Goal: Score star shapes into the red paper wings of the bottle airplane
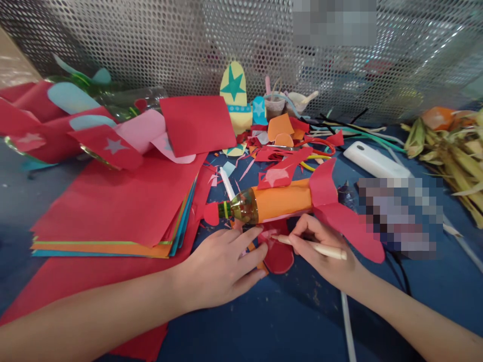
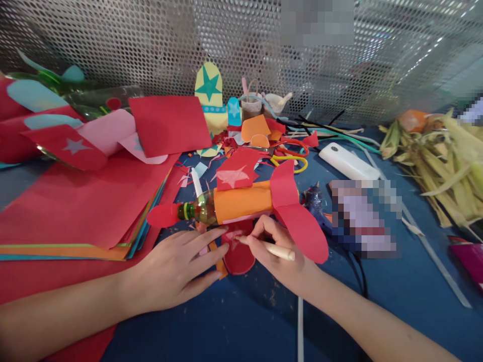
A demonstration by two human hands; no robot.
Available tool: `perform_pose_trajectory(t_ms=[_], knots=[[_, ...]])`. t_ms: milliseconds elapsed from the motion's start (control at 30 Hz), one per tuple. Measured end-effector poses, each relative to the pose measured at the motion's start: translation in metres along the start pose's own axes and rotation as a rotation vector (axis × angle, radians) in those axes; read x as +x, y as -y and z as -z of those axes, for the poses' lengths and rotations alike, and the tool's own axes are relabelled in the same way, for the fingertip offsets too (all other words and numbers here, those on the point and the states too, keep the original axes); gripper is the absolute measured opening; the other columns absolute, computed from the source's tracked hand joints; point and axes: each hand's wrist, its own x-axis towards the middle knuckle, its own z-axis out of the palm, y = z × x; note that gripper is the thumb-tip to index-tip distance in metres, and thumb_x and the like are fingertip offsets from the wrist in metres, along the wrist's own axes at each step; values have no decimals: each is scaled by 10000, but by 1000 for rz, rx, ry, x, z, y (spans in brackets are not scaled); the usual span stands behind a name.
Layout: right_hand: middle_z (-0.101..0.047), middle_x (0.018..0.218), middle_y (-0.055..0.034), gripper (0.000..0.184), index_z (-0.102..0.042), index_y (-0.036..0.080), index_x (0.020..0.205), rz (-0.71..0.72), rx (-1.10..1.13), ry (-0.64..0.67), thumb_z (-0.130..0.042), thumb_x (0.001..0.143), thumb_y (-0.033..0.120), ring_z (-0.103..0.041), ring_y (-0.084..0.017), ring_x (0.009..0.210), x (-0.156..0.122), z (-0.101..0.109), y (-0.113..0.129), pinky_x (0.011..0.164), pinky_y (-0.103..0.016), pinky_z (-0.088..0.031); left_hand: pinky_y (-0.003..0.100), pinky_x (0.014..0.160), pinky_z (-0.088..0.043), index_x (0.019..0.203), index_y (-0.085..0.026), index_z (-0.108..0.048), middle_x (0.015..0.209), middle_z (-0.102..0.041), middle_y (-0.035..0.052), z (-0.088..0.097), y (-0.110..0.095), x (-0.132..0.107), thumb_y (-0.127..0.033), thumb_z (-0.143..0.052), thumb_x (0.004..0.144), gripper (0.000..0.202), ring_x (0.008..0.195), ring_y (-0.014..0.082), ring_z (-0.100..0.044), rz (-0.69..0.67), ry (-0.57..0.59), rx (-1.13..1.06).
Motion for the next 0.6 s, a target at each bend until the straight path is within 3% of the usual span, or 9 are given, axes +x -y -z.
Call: perform_pose_trajectory(t_ms=[100,300,600], knots=[[-432,635,46,166,-442,228,746,-11,51,26,-509,884,291,-614,-135,627,0,1,-2,687,-304,-581,399,689,-554,1090,-167,-608,1158,-616,139,0,0,1,-321,-337,969,334,842,242,-627,-7,-18,-10],[-408,653,66,153,-442,221,748,57,103,43,-495,889,249,-478,-70,530,0,0,-2,804,-338,-583,401,678,-554,1077,-162,-608,1137,-624,144,0,0,2,-318,-340,968,328,830,248,-632,-10,-27,-13],[-405,637,63,170,-438,219,735,24,70,42,-500,889,254,-434,-80,531,-1,1,-5,765,-330,-584,404,685,-553,1072,-166,-613,1146,-625,142,0,0,1,-320,-346,966,326,834,253,-635,-5,-23,-17]])
